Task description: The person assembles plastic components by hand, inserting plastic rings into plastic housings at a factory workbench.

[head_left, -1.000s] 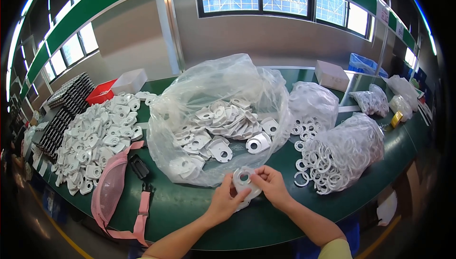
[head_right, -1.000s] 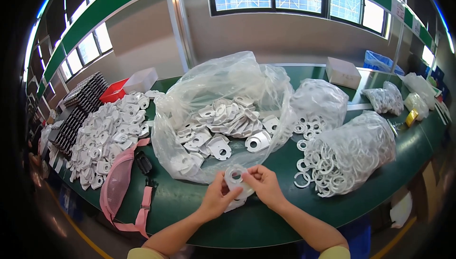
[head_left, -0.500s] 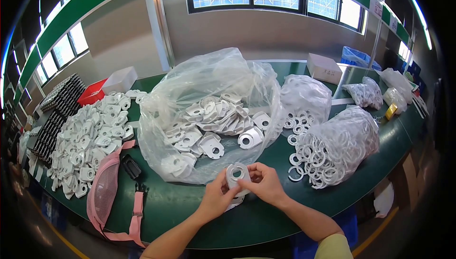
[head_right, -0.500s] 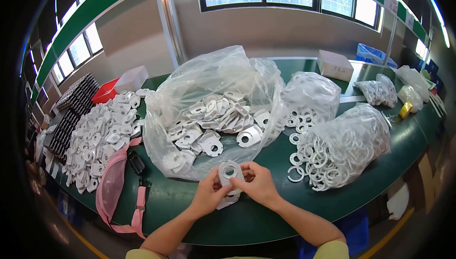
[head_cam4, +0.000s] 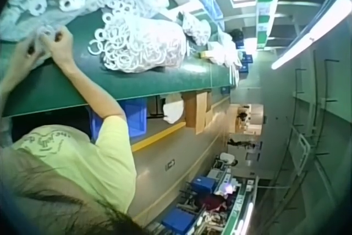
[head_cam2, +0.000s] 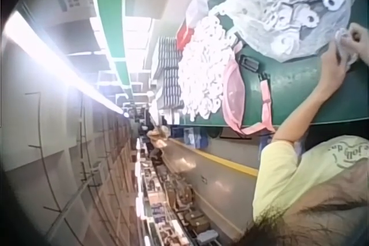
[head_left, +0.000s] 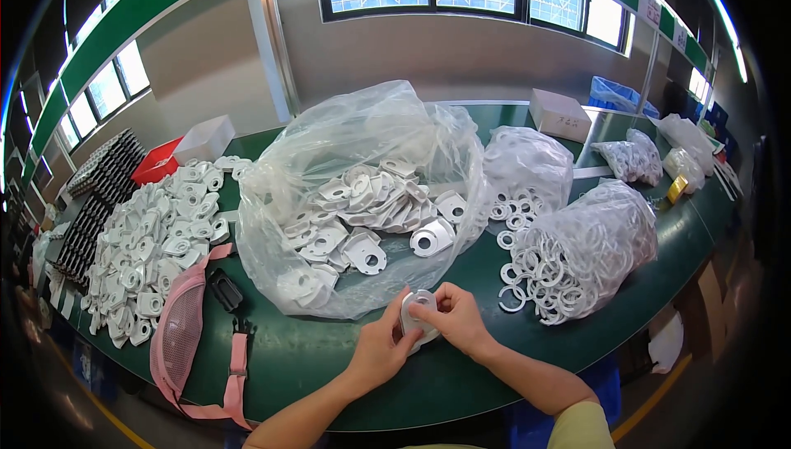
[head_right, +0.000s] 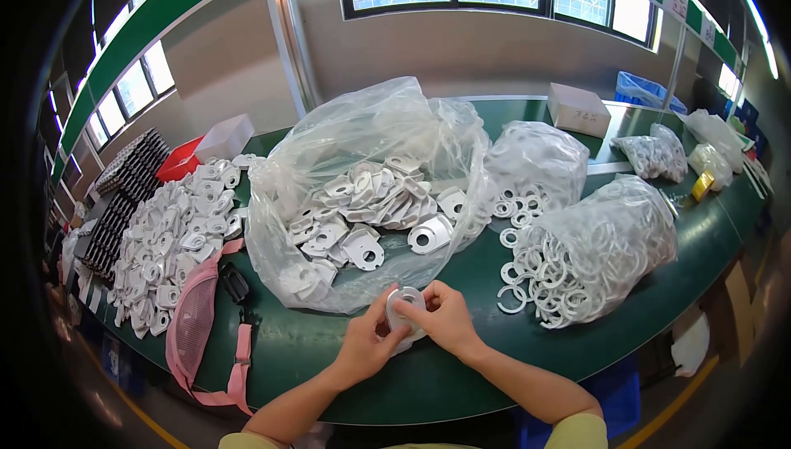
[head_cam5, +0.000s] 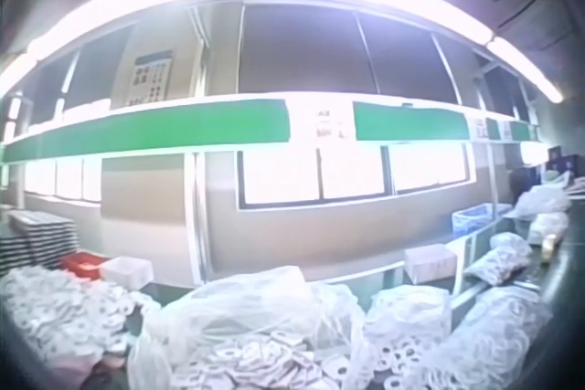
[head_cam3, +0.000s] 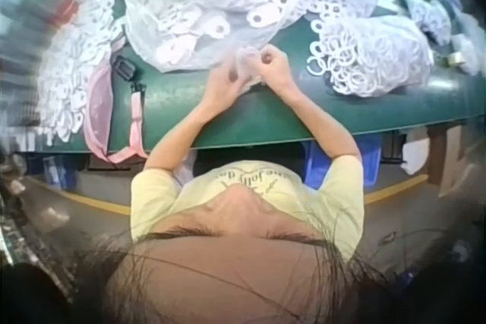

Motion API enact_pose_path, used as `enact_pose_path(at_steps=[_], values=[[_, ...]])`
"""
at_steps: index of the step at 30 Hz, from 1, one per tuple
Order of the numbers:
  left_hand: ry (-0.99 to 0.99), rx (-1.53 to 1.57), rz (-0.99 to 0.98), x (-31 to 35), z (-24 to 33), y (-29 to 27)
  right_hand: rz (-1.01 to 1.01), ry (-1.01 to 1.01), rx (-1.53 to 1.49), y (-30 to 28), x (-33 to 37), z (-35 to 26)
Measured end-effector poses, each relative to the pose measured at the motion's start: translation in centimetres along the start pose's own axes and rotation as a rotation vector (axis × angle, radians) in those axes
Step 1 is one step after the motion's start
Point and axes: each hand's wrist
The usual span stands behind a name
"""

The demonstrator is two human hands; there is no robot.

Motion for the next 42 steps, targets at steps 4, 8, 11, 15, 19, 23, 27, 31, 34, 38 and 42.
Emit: enact_pose_path(at_steps=[4,8,11,15,19,23,27,31,34,38,42], values=[[0.045,0.158,0.02,-0.3,-1.6,0.0,-0.045,-0.065,0.019,0.2,0.5,-0.8],[-0.139,0.488,-0.041,-0.7,-0.9,-0.7,-0.105,-0.019,-0.064,-0.6,0.3,-1.2],[-0.167,0.562,-0.065,-0.7,-0.6,-0.7,-0.117,0.023,-0.12,-1.0,-0.2,-0.9],[-0.156,0.488,-0.03,-0.2,-0.4,0.3,-0.102,0.133,-0.235,-1.0,-0.7,0.0],[-0.023,0.138,0.01,0.2,0.1,0.5,-0.042,0.089,-0.206,-0.2,-0.2,0.3],[0.0,0.0,-0.022,0.2,0.0,0.1,-0.039,0.029,-0.079,0.2,0.3,-0.4],[0.061,0.171,0.043,-0.3,-1.3,-0.1,-0.088,-0.034,-0.032,-0.1,0.5,-1.4],[-0.101,0.451,0.042,-0.5,-0.8,-0.3,-0.145,0.068,-0.191,-1.1,-0.1,-1.3],[-0.126,0.509,0.059,-0.4,-0.1,-0.1,-0.09,0.08,-0.219,-0.7,-0.1,-1.1],[-0.068,0.253,0.103,0.0,-0.6,0.5,-0.02,0.091,-0.335,-0.1,-0.4,-0.5],[-0.068,0.201,0.061,0.0,0.3,0.5,0.055,0.045,-0.256,0.6,-0.1,-0.1]])
Point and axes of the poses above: each hand's wrist, its own x-axis away from the middle knuckle, its own y-axis out of the palm, z = x × y, and after that the axes turned 5 degrees about y, right-handed
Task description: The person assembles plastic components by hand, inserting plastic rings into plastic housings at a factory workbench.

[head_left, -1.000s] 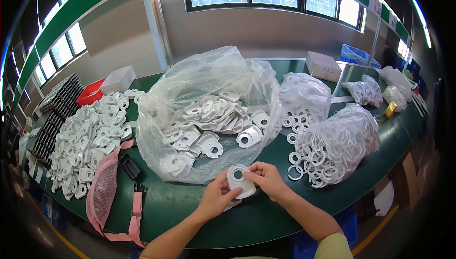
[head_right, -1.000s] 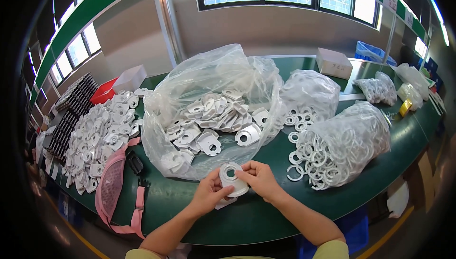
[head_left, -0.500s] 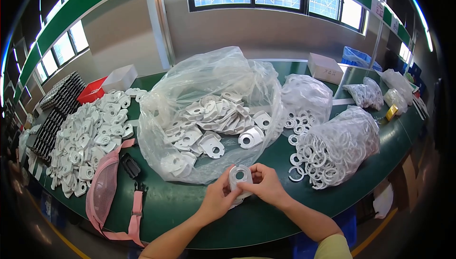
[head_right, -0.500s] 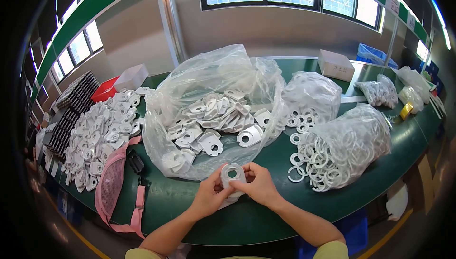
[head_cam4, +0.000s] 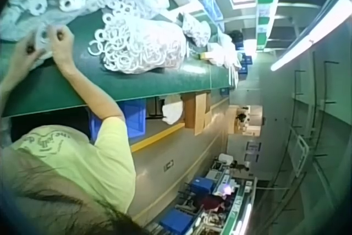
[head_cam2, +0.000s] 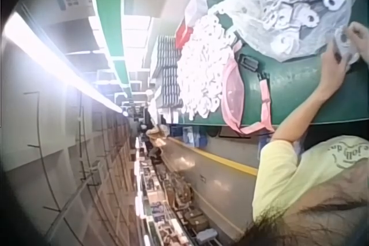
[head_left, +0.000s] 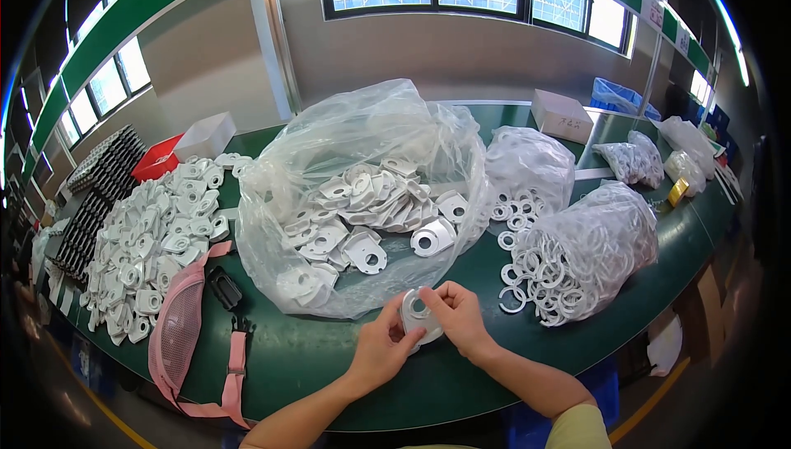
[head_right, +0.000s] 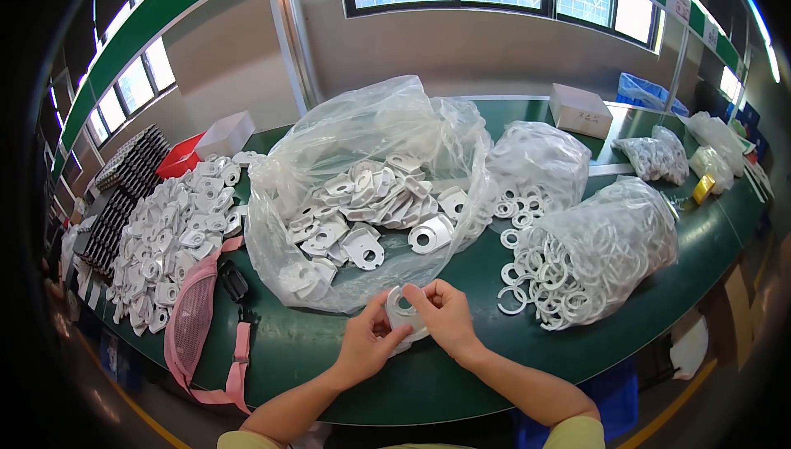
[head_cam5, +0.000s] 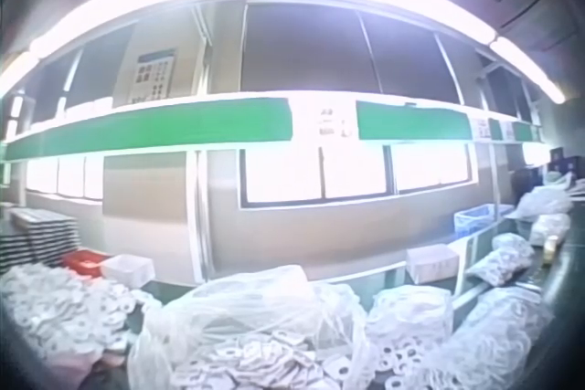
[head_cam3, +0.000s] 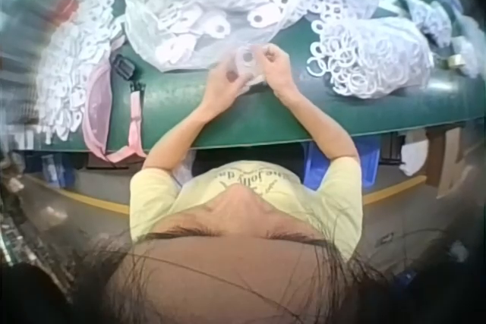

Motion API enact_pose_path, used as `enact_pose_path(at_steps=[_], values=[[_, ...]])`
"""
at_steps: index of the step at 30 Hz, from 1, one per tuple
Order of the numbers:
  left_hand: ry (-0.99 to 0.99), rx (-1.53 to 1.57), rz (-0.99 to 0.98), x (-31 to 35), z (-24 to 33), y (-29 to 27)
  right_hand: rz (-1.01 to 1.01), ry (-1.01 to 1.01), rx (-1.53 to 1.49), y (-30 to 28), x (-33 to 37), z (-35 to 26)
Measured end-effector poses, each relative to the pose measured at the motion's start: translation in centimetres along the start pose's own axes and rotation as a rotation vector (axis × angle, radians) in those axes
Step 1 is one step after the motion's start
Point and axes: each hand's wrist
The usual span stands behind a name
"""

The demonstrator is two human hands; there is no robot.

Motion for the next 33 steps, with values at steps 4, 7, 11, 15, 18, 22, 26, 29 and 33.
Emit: enact_pose_path(at_steps=[4,7,11,15,18,22,26,29,33], values=[[0.035,-0.105,-0.025,0.1,0.5,0.0,0.047,-0.107,0.181,0.4,0.7,-0.5],[0.029,-0.074,-0.018,0.0,-0.7,-0.1,0.012,-0.165,0.241,0.6,0.9,-0.9],[-0.022,0.18,0.025,-0.5,-0.7,-0.7,-0.098,-0.245,0.307,-0.5,0.4,-1.4],[-0.09,0.389,0.001,-0.6,-0.2,-0.8,-0.112,-0.093,0.116,-0.8,0.0,-1.8],[-0.088,0.325,0.031,-0.2,-0.3,-0.3,-0.045,-0.097,0.153,-0.5,0.0,-1.4],[0.043,-0.086,-0.031,0.1,0.2,-0.2,0.006,-0.074,0.248,-0.5,0.2,-0.5],[0.08,-0.162,-0.06,-0.1,-0.5,-0.2,-0.015,-0.138,0.308,-0.5,0.4,-0.4],[0.064,0.027,-0.015,-0.4,-1.5,-0.5,-0.098,-0.189,0.332,-0.7,0.4,-1.2],[-0.032,0.158,-0.014,-0.4,-0.5,-2.0,-0.2,-0.129,0.272,-1.0,0.1,-2.1]])
Point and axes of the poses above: each hand's wrist, its own x-axis away from the middle knuckle, its own y-axis out of the palm, z = x × y, and after that the axes turned 5 degrees about y, right-handed
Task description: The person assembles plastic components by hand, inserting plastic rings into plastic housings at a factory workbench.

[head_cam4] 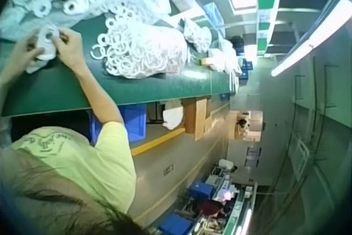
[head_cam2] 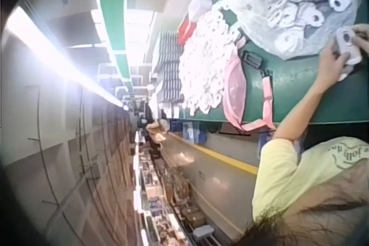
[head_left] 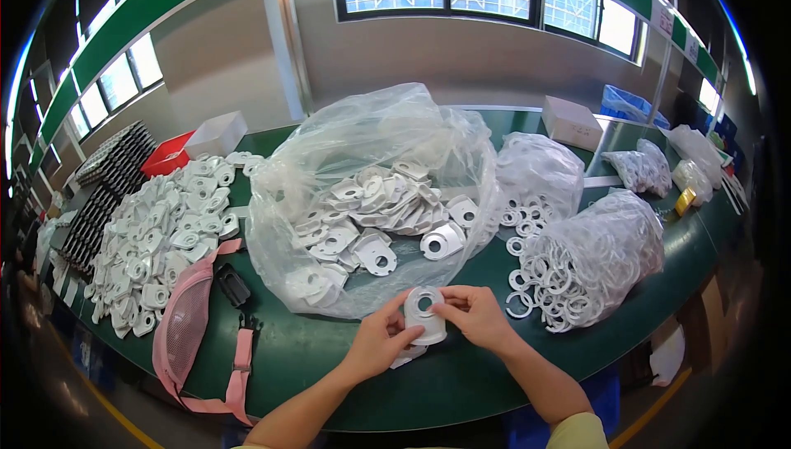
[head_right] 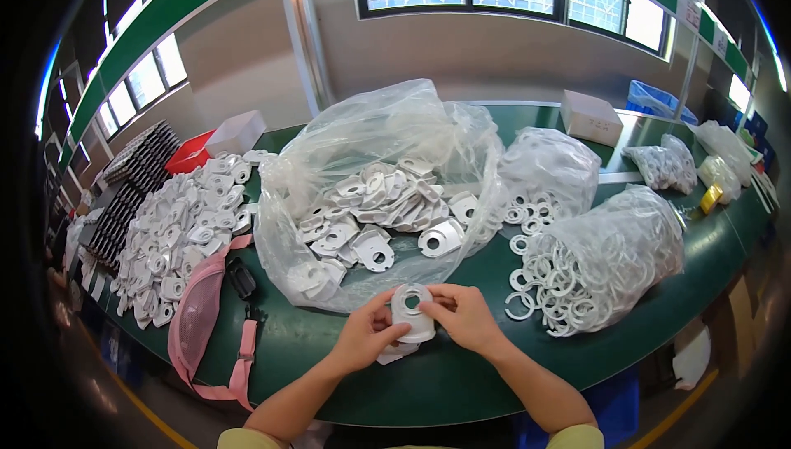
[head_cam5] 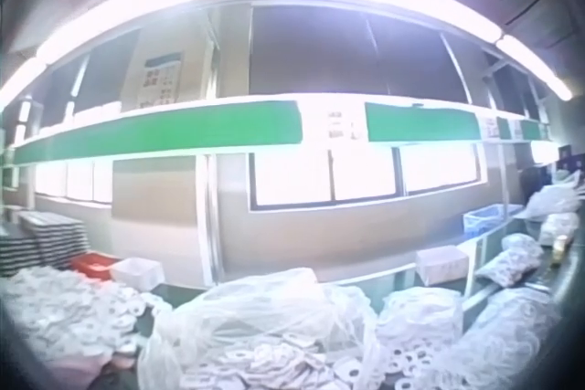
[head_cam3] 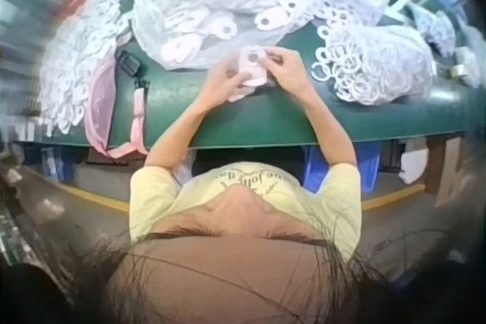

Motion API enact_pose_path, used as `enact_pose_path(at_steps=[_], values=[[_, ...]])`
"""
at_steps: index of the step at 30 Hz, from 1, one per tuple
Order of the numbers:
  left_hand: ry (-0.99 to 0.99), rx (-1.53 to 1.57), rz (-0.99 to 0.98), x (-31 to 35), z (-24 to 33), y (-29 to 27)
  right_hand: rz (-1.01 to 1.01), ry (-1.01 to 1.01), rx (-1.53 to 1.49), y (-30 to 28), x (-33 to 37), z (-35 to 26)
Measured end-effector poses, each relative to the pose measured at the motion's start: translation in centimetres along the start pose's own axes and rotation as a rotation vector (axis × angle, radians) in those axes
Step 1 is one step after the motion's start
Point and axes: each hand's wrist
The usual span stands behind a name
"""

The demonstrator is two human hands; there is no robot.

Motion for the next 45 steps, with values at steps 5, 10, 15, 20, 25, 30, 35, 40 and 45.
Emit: enact_pose_path(at_steps=[5,10,15,20,25,30,35,40,45], values=[[-0.103,0.131,-0.194,-0.7,0.8,-1.0,0.111,-0.015,0.396,-0.4,0.2,0.6],[0.007,-0.278,0.096,-3.9,3.9,-9.5,0.257,-0.053,0.37,-1.1,0.1,-0.4],[0.284,0.032,1.058,-6.9,7.5,-25.0,0.448,-0.28,0.512,-2.4,-1.3,0.6],[0.446,-0.131,1.075,-9.4,4.5,-27.4,0.66,-0.424,0.9,-5.2,-2.8,2.0],[0.267,-0.567,0.258,-14.1,2.4,-16.7,0.738,-0.112,1.08,-8.5,-2.8,3.6],[-0.027,-1.406,0.326,-14.7,-1.6,-13.9,0.649,0.037,1.261,-8.3,-2.7,2.7],[0.076,-1.473,0.338,-14.5,-4.0,-16.0,0.62,-0.155,1.099,-7.3,-2.3,2.1],[0.127,-1.065,0.636,-10.8,1.8,-13.2,0.728,-0.541,0.636,-5.6,-1.5,-1.2],[-0.018,0.421,0.068,-3.9,3.4,-6.2,0.452,-1.062,0.702,-1.8,-0.6,-0.7]])
Point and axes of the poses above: each hand's wrist, its own x-axis away from the middle knuckle, its own y-axis out of the palm, z = x × y, and after that the axes turned 5 degrees about y, right-handed
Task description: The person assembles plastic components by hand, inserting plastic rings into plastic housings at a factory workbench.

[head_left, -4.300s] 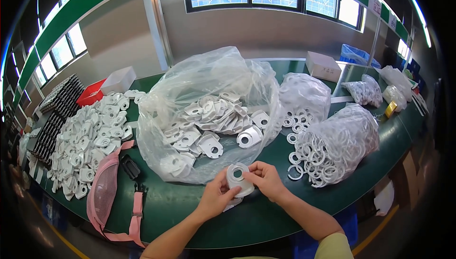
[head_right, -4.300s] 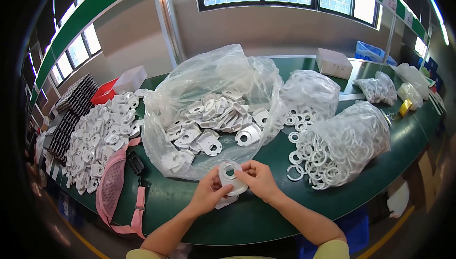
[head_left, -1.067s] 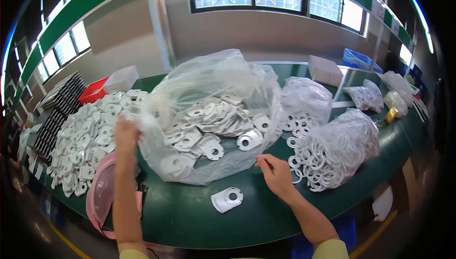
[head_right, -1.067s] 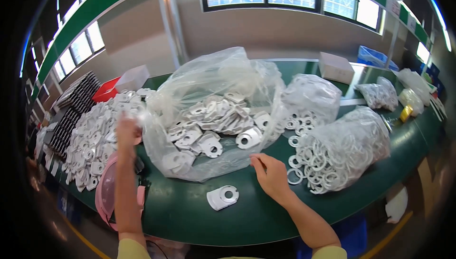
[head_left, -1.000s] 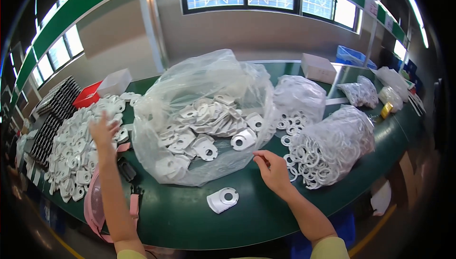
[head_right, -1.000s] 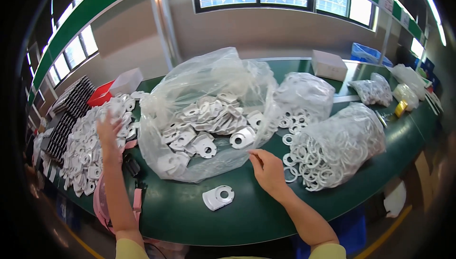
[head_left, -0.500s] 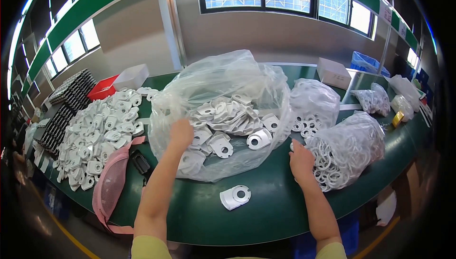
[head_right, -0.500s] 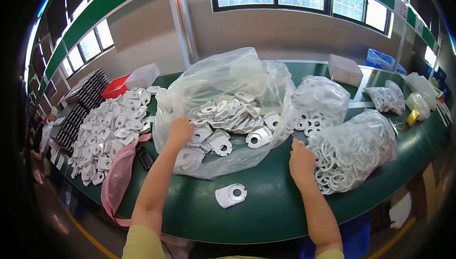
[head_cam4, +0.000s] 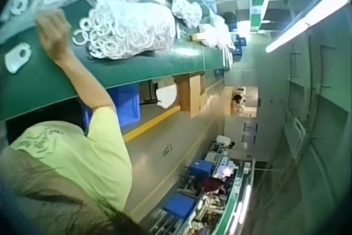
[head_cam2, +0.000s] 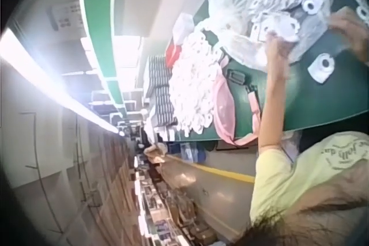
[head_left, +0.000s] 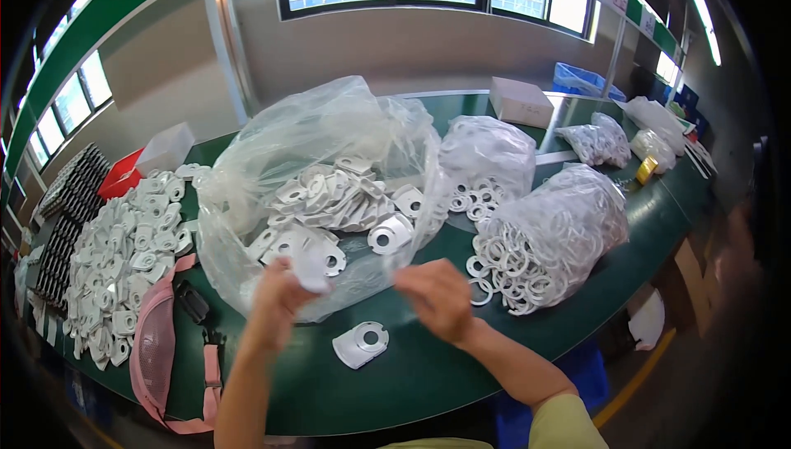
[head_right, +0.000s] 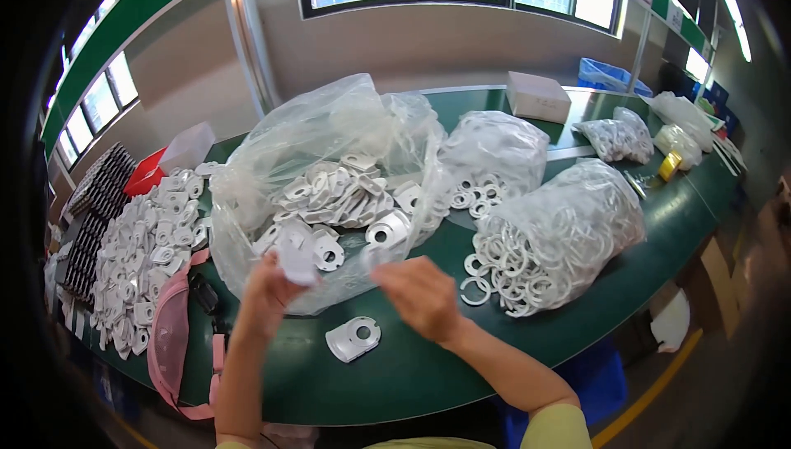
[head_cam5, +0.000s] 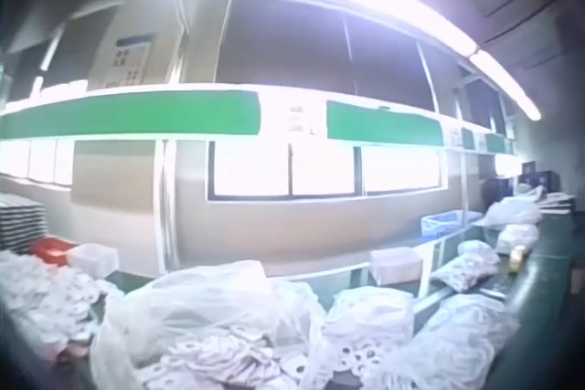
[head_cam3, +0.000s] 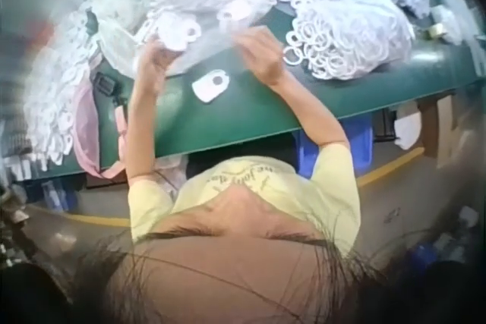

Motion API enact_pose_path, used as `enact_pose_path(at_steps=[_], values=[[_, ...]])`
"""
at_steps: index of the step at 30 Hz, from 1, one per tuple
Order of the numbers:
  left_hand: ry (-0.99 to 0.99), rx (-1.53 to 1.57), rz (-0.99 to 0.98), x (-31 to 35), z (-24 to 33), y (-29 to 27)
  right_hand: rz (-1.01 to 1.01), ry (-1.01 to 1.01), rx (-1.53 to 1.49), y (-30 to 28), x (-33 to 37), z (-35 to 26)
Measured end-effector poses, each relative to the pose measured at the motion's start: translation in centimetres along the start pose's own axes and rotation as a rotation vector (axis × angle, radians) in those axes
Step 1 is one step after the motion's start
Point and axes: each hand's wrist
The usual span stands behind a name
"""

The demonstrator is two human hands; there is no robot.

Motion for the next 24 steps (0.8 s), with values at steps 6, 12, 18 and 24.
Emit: enact_pose_path(at_steps=[6,12,18,24], values=[[-0.347,0.426,-0.165,3.4,-4.2,4.5,-0.435,0.059,-0.204,1.1,0.7,-1.1],[-0.436,0.336,-0.055,3.7,-5.8,4.2,-0.583,0.683,-0.194,-4.0,-1.8,0.9],[-0.432,0.298,0.014,3.6,-5.1,4.0,-1.042,0.862,0.575,-8.5,-0.7,2.8],[-0.403,0.257,0.018,3.6,-5.6,3.9,-1.068,0.734,0.093,-5.9,-1.5,1.5]])
Point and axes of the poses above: each hand's wrist, its own x-axis away from the middle knuckle, its own y-axis out of the palm, z = x × y, and after that the axes turned 5 degrees about y, right-handed
